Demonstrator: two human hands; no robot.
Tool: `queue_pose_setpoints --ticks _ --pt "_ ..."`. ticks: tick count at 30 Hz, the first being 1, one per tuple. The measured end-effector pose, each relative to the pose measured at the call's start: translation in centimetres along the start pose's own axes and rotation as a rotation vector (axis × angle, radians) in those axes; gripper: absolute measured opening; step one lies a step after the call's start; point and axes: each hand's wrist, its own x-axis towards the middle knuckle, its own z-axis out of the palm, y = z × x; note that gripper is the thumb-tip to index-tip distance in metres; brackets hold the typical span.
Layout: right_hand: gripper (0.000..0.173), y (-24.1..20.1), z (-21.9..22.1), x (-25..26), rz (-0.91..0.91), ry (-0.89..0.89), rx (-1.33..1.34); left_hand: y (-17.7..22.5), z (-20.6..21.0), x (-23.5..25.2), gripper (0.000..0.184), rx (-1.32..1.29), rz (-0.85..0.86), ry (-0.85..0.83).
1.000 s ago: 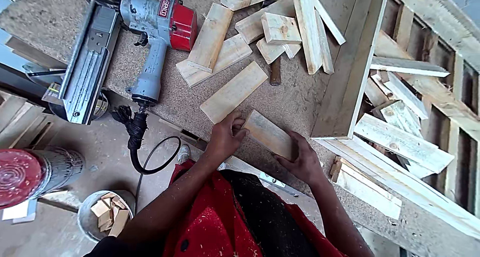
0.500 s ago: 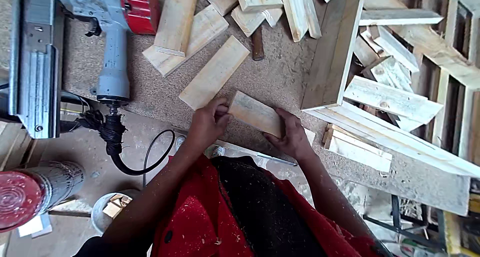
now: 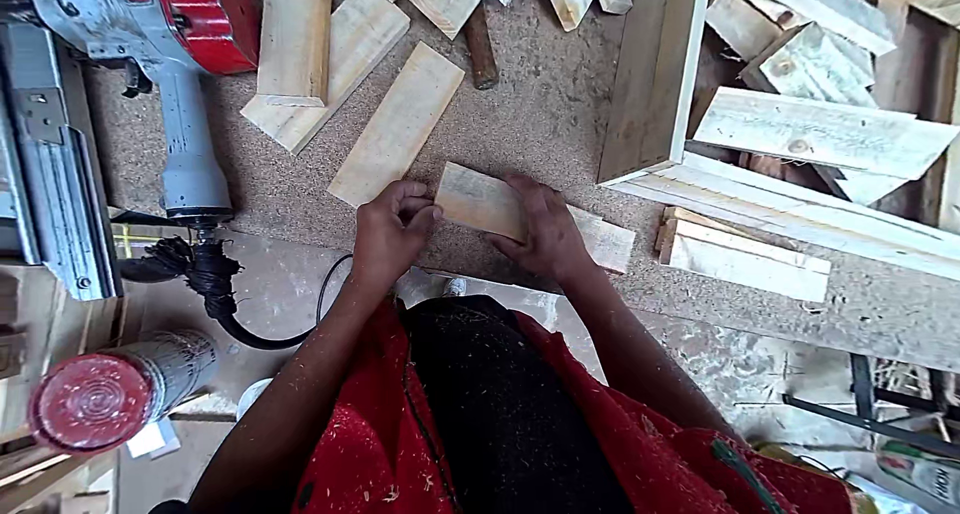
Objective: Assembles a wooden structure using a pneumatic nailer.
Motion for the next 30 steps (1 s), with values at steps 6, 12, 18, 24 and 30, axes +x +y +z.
queue_pose_setpoints --ticks 6,12,18,24,30 --pt "0.083 -0.1 0.0 0.1 -0.002 0.017 -0.01 0.8 -10.9 -0.6 0.04 0.446 0.129 0.202" --pt "0.081 -0.1 0.1 0.0 0.012 0.026 -0.011 -3.2 -20.5 0.4 0.088 0.673 -0.341 0.305" --pt "0.084 -0.1 0.1 0.3 0.029 0.027 0.002 -2.7 -19.7 5.9 0.113 0.598 -0.454 0.299" --pt "0.083 -0.1 0.1 0.0 0.038 0.035 0.018 -2.6 -20.8 6.2 0.105 0.347 -0.376 0.242" --pt "0.086 0.0 0.2 0.1 0.035 0.041 0.068 3.4 -22.6 -5.4 0.075 -0.038 -0.336 0.073"
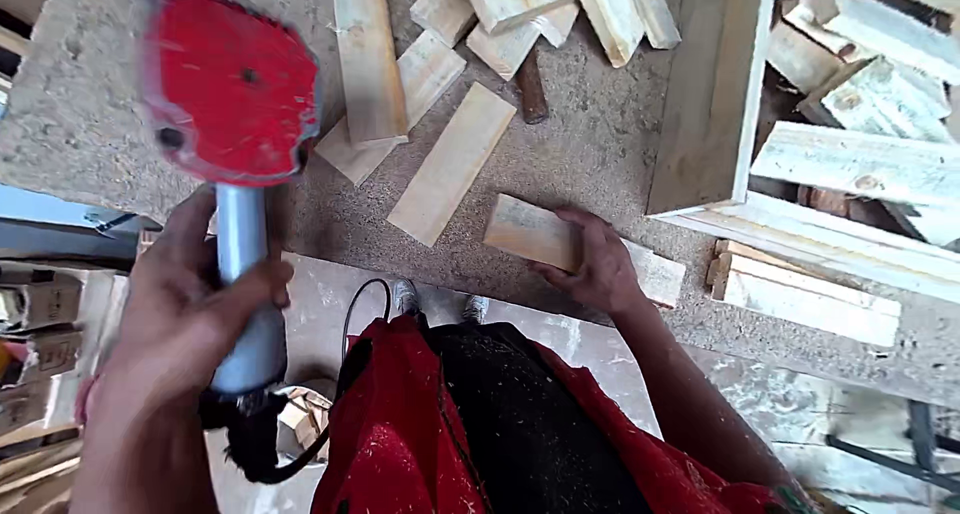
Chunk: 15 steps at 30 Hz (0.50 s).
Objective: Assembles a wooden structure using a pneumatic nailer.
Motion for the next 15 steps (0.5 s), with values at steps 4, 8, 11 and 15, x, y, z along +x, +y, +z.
queue_pose_setpoints --ticks 4,8,11,15 --pt "0.087 -0.3 -0.1 0.0 0.03 -0.024 0.028 -3.1 -2.0 -4.2 0.026 -0.129 -0.055 -0.04" --pt "0.084 -0.3 0.0 -0.1 0.035 -0.025 0.01 -4.4 -2.8 -5.4 0.021 -0.254 -0.09 -0.073" --pt "0.084 -0.4 0.1 -0.3 0.035 -0.013 0.004 -5.1 -3.9 -5.3 0.013 -0.306 -0.117 -0.102" --pt "0.084 -0.4 0.1 -0.3 0.0 0.009 -0.031 -5.0 -3.2 -5.9 0.009 -0.256 -0.097 -0.068"
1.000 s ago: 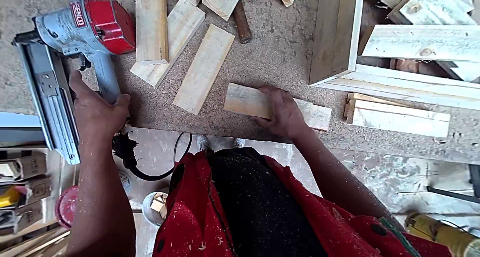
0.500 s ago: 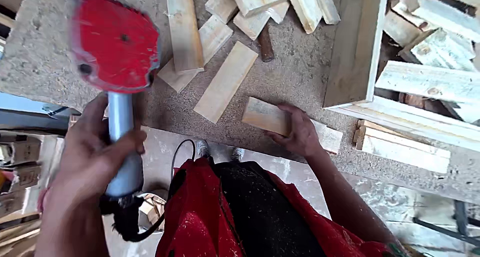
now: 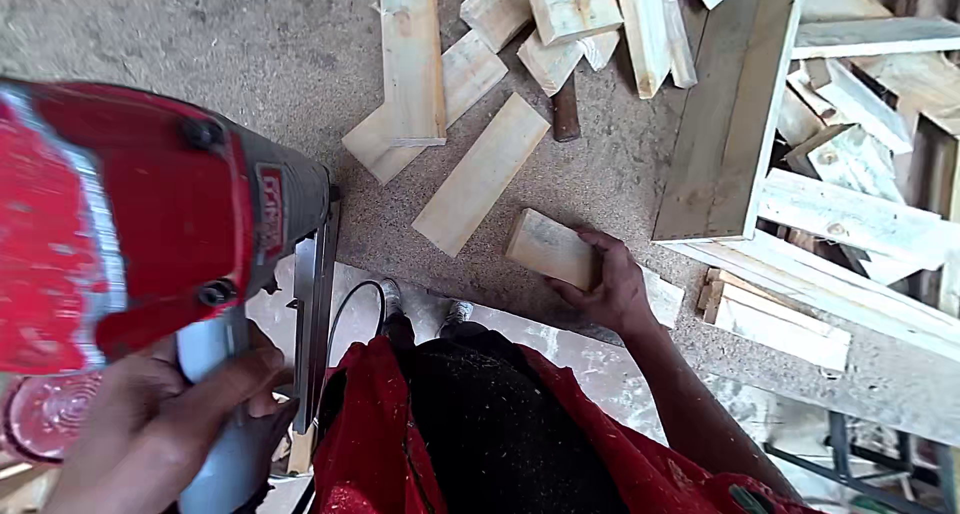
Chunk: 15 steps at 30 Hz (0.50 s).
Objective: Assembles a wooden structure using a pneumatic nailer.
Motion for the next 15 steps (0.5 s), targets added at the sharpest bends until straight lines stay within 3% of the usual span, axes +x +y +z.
queue_pose_setpoints --ticks 6,9,13,14,15 --pt "0.083 -0.2 -0.2 -0.1 0.017 0.027 0.018 1.9 5.3 -0.9 0.008 -0.069 0.018 -0.292" --pt "0.082 0.0 -0.3 -0.1 0.003 0.029 0.016 3.4 8.3 0.8 0.033 0.005 0.074 -0.518" --pt "0.077 0.4 -0.1 -0.3 -0.005 0.061 0.056 6.7 12.0 2.6 0.047 0.146 0.021 -0.614" --pt "0.076 -0.1 -0.9 -0.2 0.043 0.002 0.059 7.4 12.7 2.8 0.048 0.164 -0.015 -0.619" --pt "0.077 -1.1 -2.9 0.4 0.137 -0.177 0.044 8.1 13.3 2.8 0.049 0.177 -0.049 -0.616"
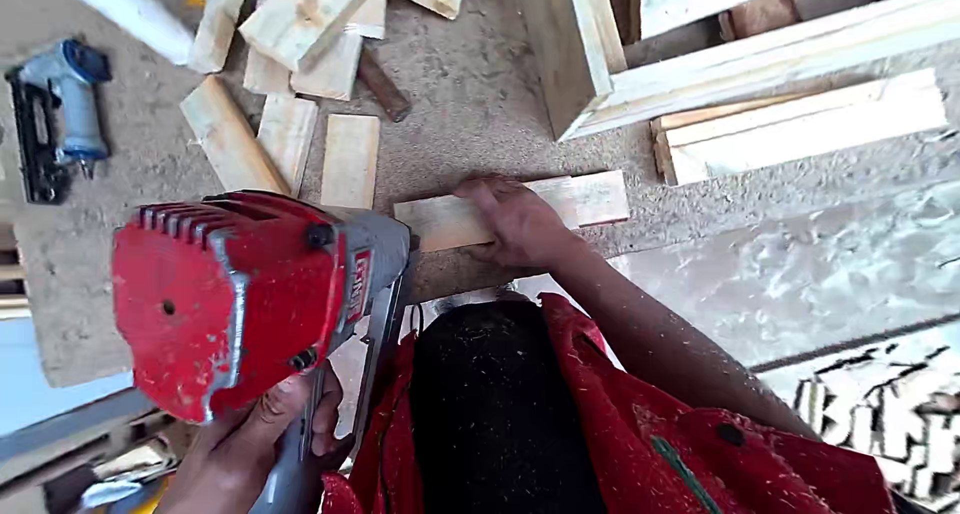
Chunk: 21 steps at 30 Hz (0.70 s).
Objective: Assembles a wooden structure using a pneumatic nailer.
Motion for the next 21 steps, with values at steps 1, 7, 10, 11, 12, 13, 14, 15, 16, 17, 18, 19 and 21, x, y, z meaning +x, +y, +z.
queue_pose_setpoints --ticks 1,7,10,11,12,13,14,15,16,17,18,19,21 --pt "0.082 -1.6 -2.9 0.7 0.132 -0.297 -0.039 0.7 0.1 0.2 0.049 0.004 -0.031 0.004" --pt "0.082 1.4 2.5 0.1 -0.061 0.174 0.023 3.6 1.2 2.1 0.037 0.108 -0.218 0.14" --pt "0.099 2.5 1.5 -1.5 -0.061 0.192 0.054 4.0 2.1 3.6 0.024 0.194 -0.227 0.142" --pt "0.103 3.6 0.6 -3.0 -0.051 0.209 0.078 3.9 2.4 3.6 0.023 0.197 -0.226 0.145" --pt "0.105 5.1 -0.3 -4.8 -0.043 0.216 0.1 3.8 2.4 3.2 0.023 0.181 -0.229 0.155" --pt "0.103 6.9 -1.0 -6.4 -0.033 0.216 0.117 3.6 2.5 2.7 0.024 0.159 -0.229 0.17" --pt "0.099 8.8 -1.4 -7.6 -0.033 0.213 0.13 3.5 2.3 2.2 0.03 0.125 -0.227 0.18" --pt "0.093 10.3 -1.4 -8.4 -0.053 0.219 0.135 3.3 2.1 1.7 0.04 0.086 -0.222 0.174" --pt "0.088 11.3 -1.2 -8.9 -0.082 0.234 0.147 3.2 2.0 1.5 0.046 0.06 -0.227 0.174" --pt "0.085 11.9 -0.8 -9.1 -0.113 0.247 0.157 3.2 2.0 1.4 0.051 0.047 -0.234 0.176" --pt "0.083 12.3 -0.6 -9.1 -0.141 0.258 0.164 3.2 2.1 1.4 0.055 0.036 -0.239 0.178" --pt "0.081 12.6 -0.4 -8.9 -0.163 0.271 0.167 3.2 2.1 1.3 0.058 0.026 -0.242 0.183" --pt "0.079 12.8 -0.1 -8.7 -0.192 0.296 0.165 3.3 2.1 1.1 0.058 0.008 -0.238 0.18"
